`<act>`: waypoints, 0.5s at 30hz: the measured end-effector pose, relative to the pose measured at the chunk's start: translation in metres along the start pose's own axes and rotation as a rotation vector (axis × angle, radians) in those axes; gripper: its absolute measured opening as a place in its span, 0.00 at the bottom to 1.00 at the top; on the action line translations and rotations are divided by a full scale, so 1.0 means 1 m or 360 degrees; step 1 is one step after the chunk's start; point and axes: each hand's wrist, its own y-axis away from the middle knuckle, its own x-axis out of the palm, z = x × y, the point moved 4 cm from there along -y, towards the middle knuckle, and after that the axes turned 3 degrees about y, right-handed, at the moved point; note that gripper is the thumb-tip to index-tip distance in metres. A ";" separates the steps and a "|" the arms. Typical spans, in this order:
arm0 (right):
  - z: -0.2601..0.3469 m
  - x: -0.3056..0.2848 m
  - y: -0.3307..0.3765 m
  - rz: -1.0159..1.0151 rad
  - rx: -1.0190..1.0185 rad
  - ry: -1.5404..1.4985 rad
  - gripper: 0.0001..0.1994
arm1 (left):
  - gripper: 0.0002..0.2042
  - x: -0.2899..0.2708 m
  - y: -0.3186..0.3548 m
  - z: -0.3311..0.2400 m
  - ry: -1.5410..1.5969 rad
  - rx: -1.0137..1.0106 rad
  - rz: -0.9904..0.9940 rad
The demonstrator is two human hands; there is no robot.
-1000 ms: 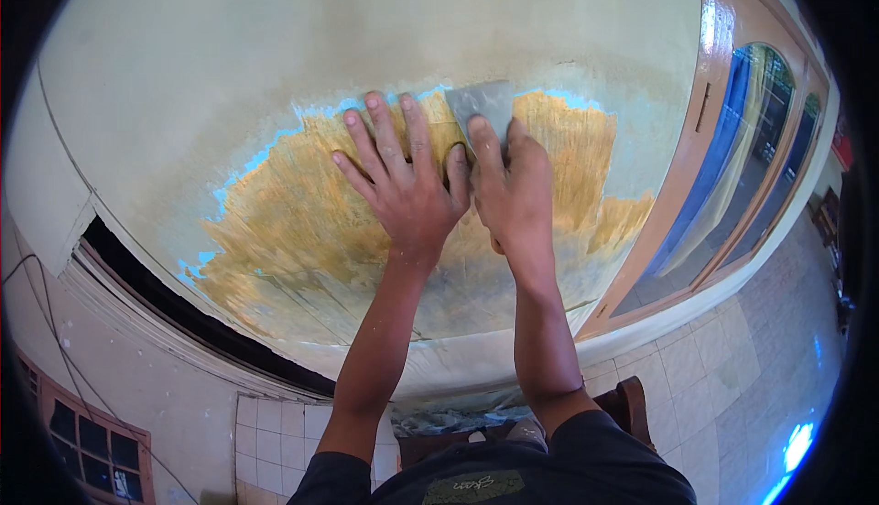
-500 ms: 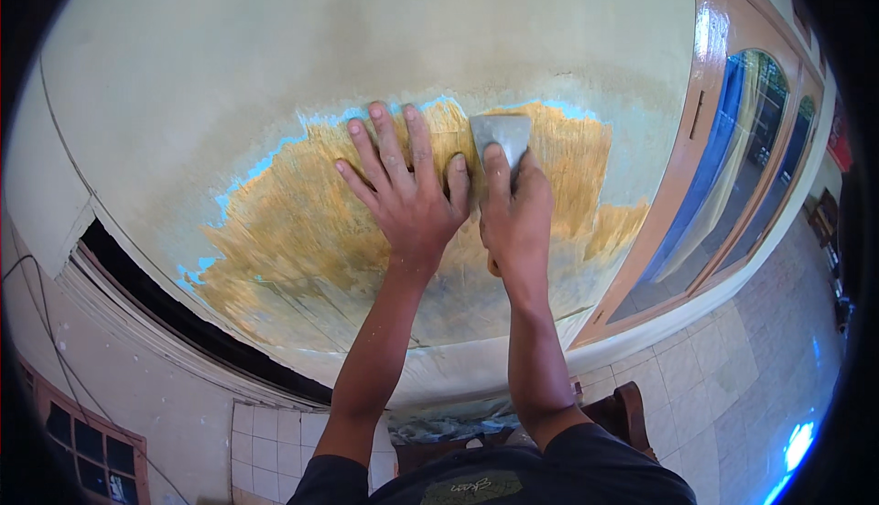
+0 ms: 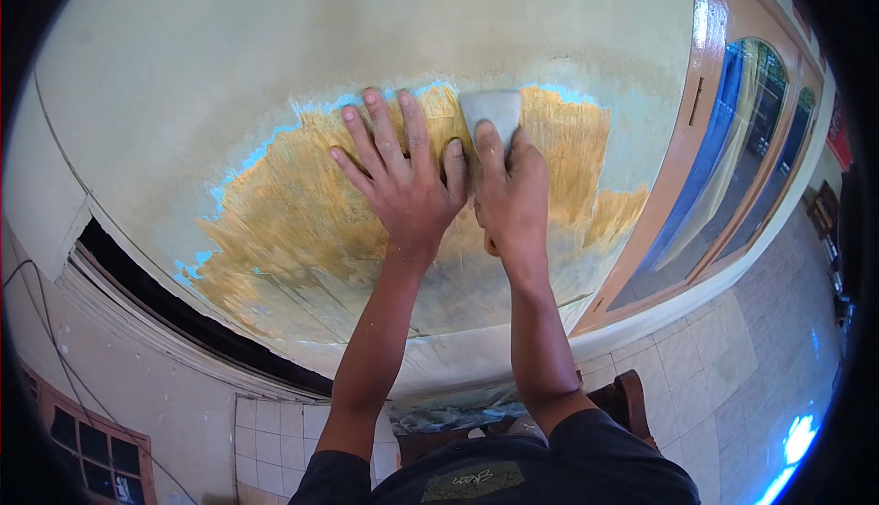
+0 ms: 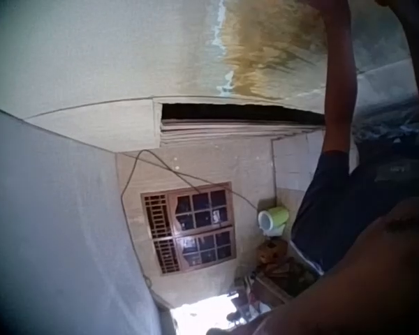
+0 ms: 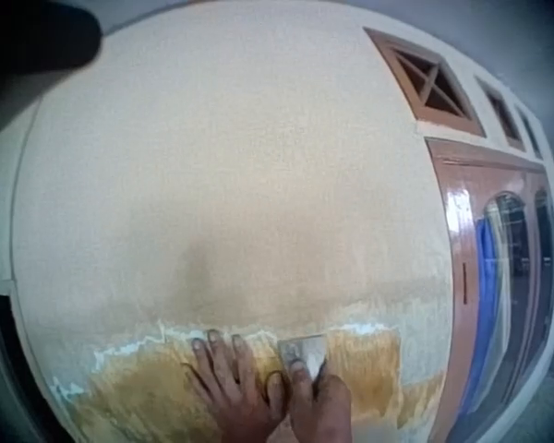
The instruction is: The person is scraping old paint or plaster from a wall using a putty knife/scraper tool.
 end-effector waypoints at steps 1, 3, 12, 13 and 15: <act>-0.004 -0.001 0.004 -0.0006 0.0020 -0.0035 0.17 | 0.32 0.001 0.000 0.000 0.0000 0.0002 -0.0003; -0.003 0.001 0.002 -0.0015 0.0036 -0.0072 0.18 | 0.31 0.001 0.001 0.000 0.0049 0.0010 -0.0028; -0.007 0.000 0.002 -0.0022 0.0062 0.0017 0.18 | 0.31 -0.001 0.002 0.001 0.0047 0.0006 0.0001; -0.001 -0.001 0.000 -0.0021 0.0055 0.0044 0.18 | 0.31 -0.001 0.002 -0.001 0.0054 0.0003 0.0004; 0.000 -0.006 -0.002 -0.0023 0.0050 0.0078 0.18 | 0.31 -0.001 0.001 -0.003 0.0061 -0.0008 0.0010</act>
